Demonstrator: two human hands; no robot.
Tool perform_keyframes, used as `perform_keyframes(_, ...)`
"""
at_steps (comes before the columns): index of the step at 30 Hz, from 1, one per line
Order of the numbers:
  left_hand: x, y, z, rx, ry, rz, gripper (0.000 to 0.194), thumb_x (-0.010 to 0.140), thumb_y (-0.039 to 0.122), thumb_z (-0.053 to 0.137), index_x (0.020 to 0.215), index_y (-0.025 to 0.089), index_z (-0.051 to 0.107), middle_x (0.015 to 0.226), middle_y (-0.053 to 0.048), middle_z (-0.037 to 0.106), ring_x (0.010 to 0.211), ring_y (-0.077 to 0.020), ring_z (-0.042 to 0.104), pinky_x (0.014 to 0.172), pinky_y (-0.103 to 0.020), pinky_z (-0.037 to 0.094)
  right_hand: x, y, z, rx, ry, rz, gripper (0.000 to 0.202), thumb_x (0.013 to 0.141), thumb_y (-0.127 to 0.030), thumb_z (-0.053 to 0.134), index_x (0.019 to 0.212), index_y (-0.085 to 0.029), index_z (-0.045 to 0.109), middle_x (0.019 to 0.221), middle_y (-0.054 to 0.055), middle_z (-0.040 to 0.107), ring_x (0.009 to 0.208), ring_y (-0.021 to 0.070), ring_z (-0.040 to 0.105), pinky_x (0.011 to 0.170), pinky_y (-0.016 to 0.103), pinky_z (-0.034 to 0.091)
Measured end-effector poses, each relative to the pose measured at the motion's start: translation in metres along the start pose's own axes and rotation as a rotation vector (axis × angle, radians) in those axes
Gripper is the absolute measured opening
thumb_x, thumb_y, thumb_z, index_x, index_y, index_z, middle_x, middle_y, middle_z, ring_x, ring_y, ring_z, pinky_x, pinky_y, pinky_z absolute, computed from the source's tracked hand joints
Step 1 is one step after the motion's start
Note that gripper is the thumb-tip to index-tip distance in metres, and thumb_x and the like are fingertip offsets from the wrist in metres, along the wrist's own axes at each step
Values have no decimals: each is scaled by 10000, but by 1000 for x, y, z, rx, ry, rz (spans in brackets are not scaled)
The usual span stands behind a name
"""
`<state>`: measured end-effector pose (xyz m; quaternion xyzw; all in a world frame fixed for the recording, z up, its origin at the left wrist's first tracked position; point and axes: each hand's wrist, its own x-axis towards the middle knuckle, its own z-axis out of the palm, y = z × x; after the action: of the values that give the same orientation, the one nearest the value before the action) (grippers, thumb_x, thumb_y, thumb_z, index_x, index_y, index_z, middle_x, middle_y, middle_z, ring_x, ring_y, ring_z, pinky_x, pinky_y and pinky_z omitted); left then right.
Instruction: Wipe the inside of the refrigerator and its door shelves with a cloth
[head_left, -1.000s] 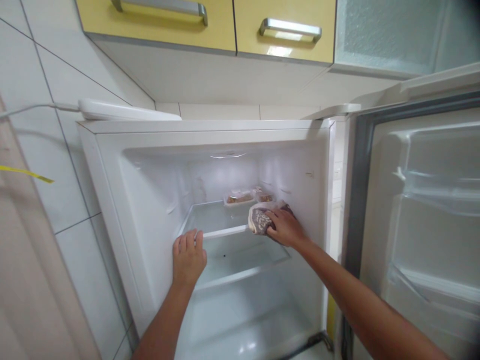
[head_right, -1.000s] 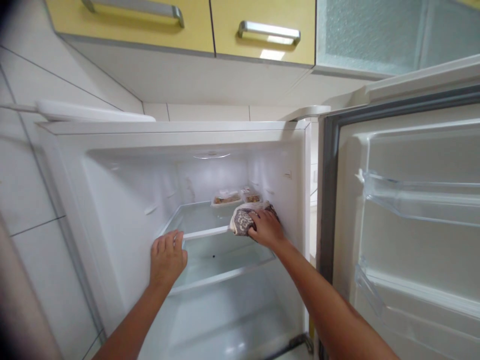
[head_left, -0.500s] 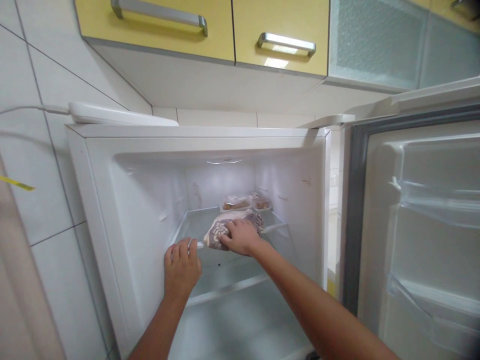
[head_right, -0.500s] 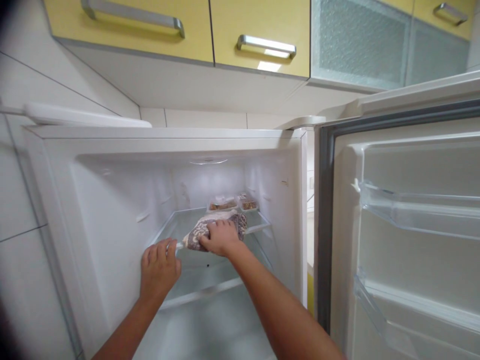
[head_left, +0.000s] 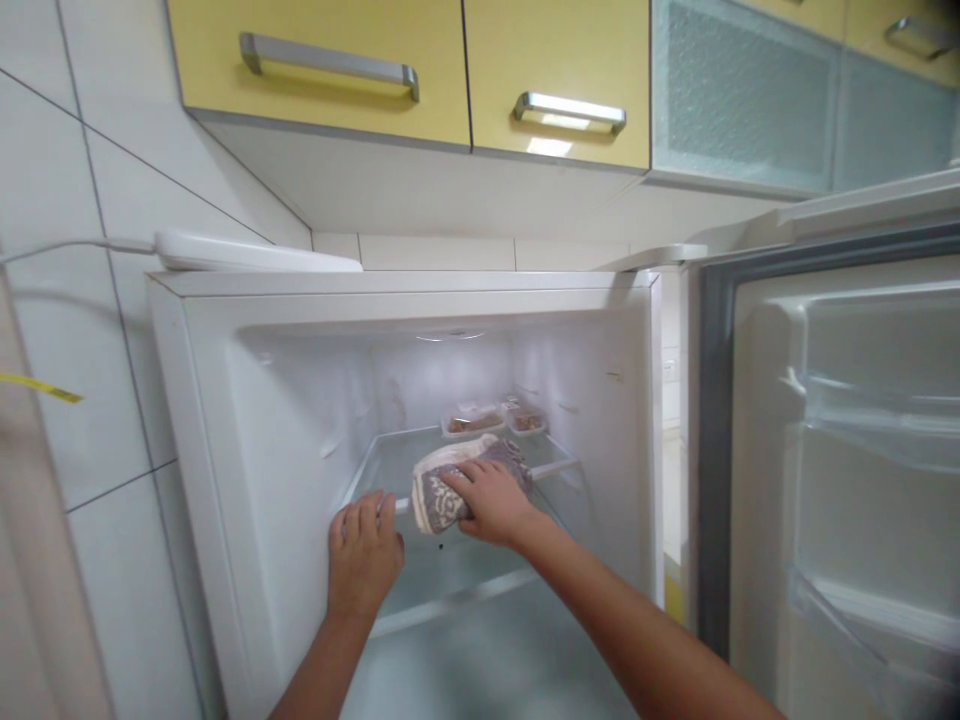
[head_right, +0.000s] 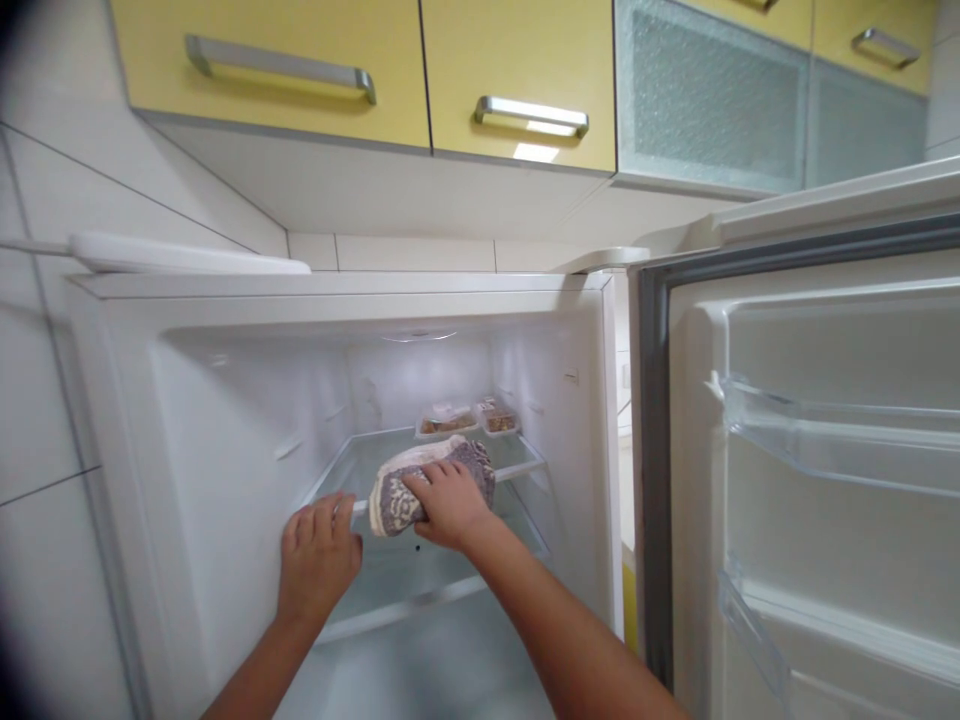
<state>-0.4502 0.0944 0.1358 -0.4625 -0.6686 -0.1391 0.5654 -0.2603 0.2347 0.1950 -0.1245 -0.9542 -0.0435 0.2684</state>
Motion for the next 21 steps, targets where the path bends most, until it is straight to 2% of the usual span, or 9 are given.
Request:
perform_keyframes(4, -2, 0, 2, 18, 10, 1, 345, 854, 140, 548, 1190, 120, 623, 1182, -154, 656, 1091, -304, 586, 1034, -485, 424, -48, 16, 5, 176, 256, 219, 564, 750, -242, 643, 1311, -232, 584, 1351, 115, 641, 1267, 301, 556, 1111, 480, 401)
perform_keyframes(7, -2, -1, 3, 23, 30, 1, 347, 850, 139, 552, 1188, 117, 629, 1175, -151, 661, 1087, -303, 590, 1042, -485, 423, -72, 21, 11, 498, 596, 571, 448, 773, -254, 576, 1213, -211, 643, 1121, 82, 741, 1048, 257, 667, 966, 404, 504)
perform_keyframes(10, -2, -1, 3, 22, 48, 4, 350, 844, 138, 558, 1183, 113, 637, 1185, -157, 663, 1090, -305, 593, 1050, -487, 421, -76, 22, 5, 949, 975, 948, 366, 802, -377, 552, 1070, -164, 683, 943, 61, 759, 887, 229, 696, 796, 345, 559)
perform_keyframes(12, -2, 0, 2, 13, 50, -6, 351, 842, 134, 557, 1183, 115, 640, 1187, -155, 665, 1095, -302, 595, 1056, -483, 419, -70, 21, -10, 1209, 1132, 1107, 391, 778, -442, 584, 1009, -143, 684, 875, 56, 753, 815, 223, 697, 692, 325, 567)
perform_keyframes(14, -2, 0, 0, 3, 51, -13, 353, 843, 131, 552, 1184, 117, 641, 1184, -152, 667, 1102, -299, 595, 1060, -480, 417, -60, 17, -31, 1248, 1225, 1082, 433, 774, -462, 605, 1055, -140, 675, 890, 54, 752, 821, 221, 698, 684, 324, 568)
perform_keyframes(15, -2, 0, 0, -1, 53, -14, 352, 844, 130, 551, 1184, 115, 641, 1183, -152, 667, 1105, -299, 595, 1061, -480, 416, -55, 14, -42, 1159, 1265, 1004, 446, 790, -459, 601, 1100, -146, 666, 938, 60, 753, 864, 222, 698, 728, 333, 570)
perform_keyframes(17, -1, -1, -1, -11, 53, -11, 353, 845, 130, 549, 1184, 112, 642, 1190, -156, 665, 1110, -301, 594, 1062, -483, 414, -45, 8, -66, 825, 1319, 772, 465, 843, -436, 573, 1216, -165, 630, 1088, 87, 740, 990, 228, 684, 850, 365, 555)
perform_keyframes(19, -1, -1, 0, -21, 49, -11, 351, 842, 127, 548, 1179, 113, 645, 1195, -160, 663, 1112, -303, 592, 1065, -486, 412, -36, 4, -86, 378, 1264, 510, 497, 881, -397, 547, 1326, -177, 575, 1268, 132, 683, 1153, 251, 632, 982, 414, 504)
perform_keyframes(21, -2, -1, 1, -29, 36, -19, 355, 842, 124, 547, 1183, 116, 645, 1199, -163, 661, 1117, -303, 590, 1069, -488, 408, -27, 7, -99, -89, 1075, 298, 519, 909, -331, 516, 1414, -211, 517, 1440, 144, 580, 1330, 272, 518, 1112, 467, 396)
